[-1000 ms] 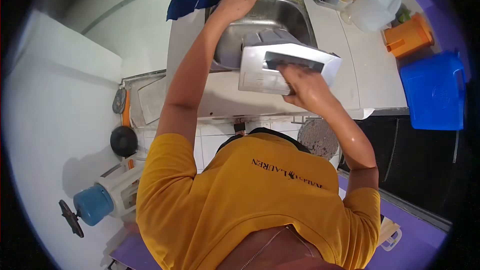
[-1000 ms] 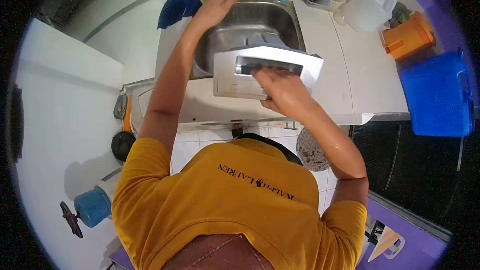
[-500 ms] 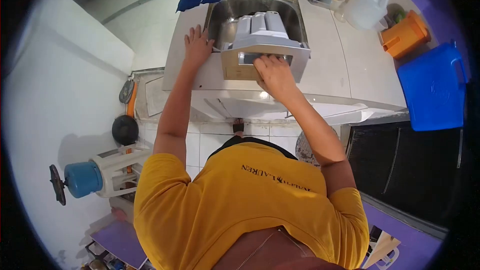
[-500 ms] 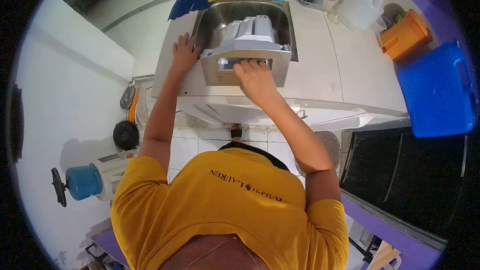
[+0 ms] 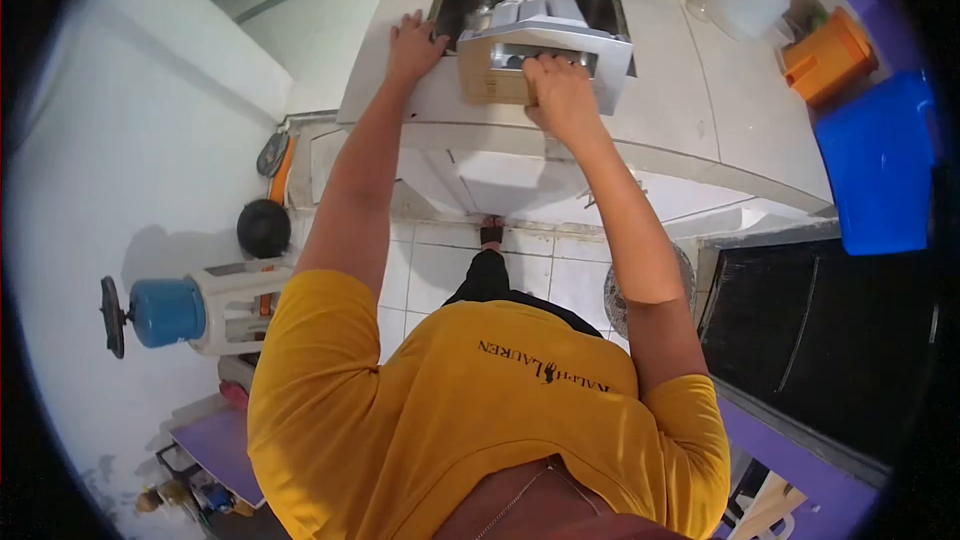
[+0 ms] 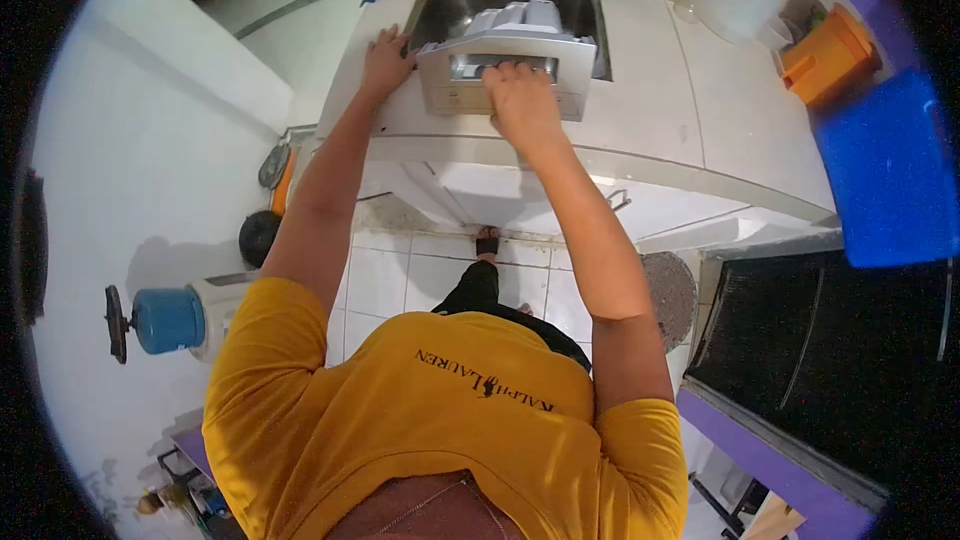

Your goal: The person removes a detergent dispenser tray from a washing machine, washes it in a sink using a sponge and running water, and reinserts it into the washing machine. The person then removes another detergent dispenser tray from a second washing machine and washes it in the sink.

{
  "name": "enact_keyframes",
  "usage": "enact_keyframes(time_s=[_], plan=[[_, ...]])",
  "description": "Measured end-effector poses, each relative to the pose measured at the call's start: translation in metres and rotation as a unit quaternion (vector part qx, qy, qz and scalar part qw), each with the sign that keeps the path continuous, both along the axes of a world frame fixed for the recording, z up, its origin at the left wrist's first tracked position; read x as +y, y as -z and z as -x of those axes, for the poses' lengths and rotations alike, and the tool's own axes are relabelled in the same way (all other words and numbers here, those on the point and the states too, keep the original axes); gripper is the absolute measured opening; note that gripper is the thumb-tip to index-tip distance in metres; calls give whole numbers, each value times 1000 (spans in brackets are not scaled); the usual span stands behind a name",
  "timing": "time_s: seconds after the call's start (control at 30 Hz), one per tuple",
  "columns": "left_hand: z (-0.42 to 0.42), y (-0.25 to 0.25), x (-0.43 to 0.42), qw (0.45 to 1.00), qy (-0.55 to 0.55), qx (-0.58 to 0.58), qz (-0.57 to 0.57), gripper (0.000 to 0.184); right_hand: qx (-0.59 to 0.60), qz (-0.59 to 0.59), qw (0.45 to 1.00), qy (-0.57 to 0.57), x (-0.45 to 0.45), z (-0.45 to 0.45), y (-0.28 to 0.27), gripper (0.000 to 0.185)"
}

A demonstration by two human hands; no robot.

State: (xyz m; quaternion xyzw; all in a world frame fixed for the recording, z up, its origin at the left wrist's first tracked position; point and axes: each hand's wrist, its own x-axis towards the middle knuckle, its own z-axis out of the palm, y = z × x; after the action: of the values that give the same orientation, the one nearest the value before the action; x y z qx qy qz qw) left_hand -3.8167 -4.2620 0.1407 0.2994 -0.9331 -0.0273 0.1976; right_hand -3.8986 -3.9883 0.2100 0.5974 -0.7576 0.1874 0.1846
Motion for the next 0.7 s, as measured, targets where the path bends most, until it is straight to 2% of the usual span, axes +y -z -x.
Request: enact_keyframes(time_s=[0.27, 0.37, 0.7], plan=[[0, -4, 2, 1000, 3, 8, 9, 48, 2, -20, 1000, 19, 0, -3, -1, 42], [-1, -3, 3, 1000, 3, 14, 14, 48, -2, -61, 997, 36, -1, -4, -5, 44], [1, 0, 2, 1000, -6, 7, 13, 48, 4, -44, 998, 36, -1, -4, -3, 43]])
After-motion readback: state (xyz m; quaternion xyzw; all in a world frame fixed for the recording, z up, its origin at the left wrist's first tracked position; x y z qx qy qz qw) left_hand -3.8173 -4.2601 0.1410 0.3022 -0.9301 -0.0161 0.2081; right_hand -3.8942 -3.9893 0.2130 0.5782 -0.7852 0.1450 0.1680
